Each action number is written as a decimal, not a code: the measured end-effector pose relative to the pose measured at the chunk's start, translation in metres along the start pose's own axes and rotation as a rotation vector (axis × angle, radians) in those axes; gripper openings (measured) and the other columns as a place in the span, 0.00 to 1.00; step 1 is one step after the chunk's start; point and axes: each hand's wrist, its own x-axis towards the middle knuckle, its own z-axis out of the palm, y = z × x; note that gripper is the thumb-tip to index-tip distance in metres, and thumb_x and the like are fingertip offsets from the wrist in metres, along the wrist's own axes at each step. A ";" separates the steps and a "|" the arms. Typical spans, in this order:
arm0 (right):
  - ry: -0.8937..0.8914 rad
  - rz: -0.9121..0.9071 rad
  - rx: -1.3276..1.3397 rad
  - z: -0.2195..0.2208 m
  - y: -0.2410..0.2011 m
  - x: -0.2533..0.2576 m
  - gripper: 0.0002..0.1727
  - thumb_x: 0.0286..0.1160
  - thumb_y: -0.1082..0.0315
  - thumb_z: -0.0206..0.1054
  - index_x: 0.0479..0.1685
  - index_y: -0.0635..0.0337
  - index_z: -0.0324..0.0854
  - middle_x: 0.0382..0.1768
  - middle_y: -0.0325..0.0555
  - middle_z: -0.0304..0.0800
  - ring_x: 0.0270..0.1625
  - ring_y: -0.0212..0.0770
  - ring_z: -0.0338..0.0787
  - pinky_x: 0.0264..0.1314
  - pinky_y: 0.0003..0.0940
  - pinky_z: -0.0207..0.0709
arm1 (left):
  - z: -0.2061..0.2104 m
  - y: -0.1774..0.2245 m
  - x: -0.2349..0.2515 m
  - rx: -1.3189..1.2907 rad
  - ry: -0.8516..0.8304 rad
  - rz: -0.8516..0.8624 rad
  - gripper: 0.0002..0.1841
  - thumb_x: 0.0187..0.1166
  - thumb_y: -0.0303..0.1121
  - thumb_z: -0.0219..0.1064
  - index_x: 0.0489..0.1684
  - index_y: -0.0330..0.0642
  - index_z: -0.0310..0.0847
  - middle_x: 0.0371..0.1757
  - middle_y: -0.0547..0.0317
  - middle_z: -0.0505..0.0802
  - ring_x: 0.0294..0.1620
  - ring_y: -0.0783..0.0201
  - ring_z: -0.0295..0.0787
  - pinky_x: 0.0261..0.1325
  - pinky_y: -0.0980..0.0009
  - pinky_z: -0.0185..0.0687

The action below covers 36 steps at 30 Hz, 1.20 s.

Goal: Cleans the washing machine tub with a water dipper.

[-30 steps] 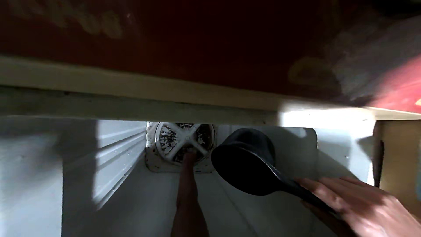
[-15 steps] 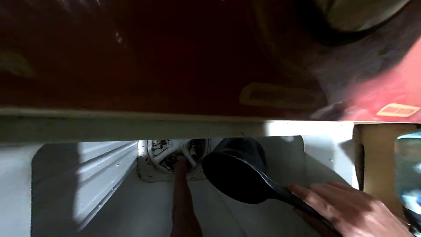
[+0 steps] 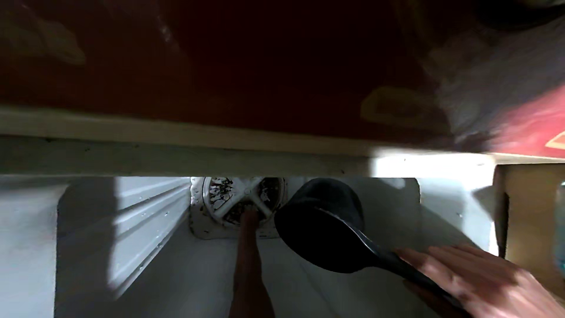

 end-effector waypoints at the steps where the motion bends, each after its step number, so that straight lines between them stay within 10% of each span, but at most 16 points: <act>1: 0.003 0.005 -0.006 0.001 0.000 0.000 0.17 0.84 0.60 0.61 0.52 0.66 0.87 0.26 0.57 0.88 0.27 0.57 0.88 0.31 0.47 0.79 | 0.008 0.008 -0.001 -0.085 0.023 0.011 0.23 0.88 0.33 0.61 0.74 0.24 0.74 0.74 0.28 0.81 0.79 0.35 0.75 0.81 0.44 0.68; 20: -0.006 0.021 0.005 -0.002 -0.001 0.001 0.18 0.83 0.60 0.62 0.54 0.67 0.87 0.28 0.59 0.89 0.28 0.58 0.89 0.32 0.48 0.80 | -0.020 -0.029 0.033 0.512 -0.137 0.033 0.19 0.87 0.31 0.60 0.68 0.26 0.80 0.72 0.31 0.84 0.76 0.33 0.78 0.76 0.39 0.72; 28: 0.001 0.036 0.004 -0.001 0.002 0.001 0.18 0.82 0.58 0.63 0.54 0.66 0.86 0.28 0.58 0.89 0.29 0.57 0.90 0.32 0.47 0.80 | 0.023 0.021 0.014 0.044 0.039 -0.004 0.27 0.82 0.35 0.68 0.73 0.23 0.74 0.77 0.27 0.78 0.82 0.35 0.71 0.83 0.45 0.67; 36: -0.005 0.026 0.018 -0.002 0.001 0.000 0.18 0.83 0.59 0.63 0.55 0.66 0.87 0.28 0.57 0.89 0.29 0.57 0.89 0.33 0.47 0.80 | -0.010 0.004 0.001 -0.084 0.020 -0.027 0.22 0.92 0.35 0.54 0.75 0.26 0.74 0.75 0.29 0.81 0.79 0.35 0.75 0.81 0.41 0.67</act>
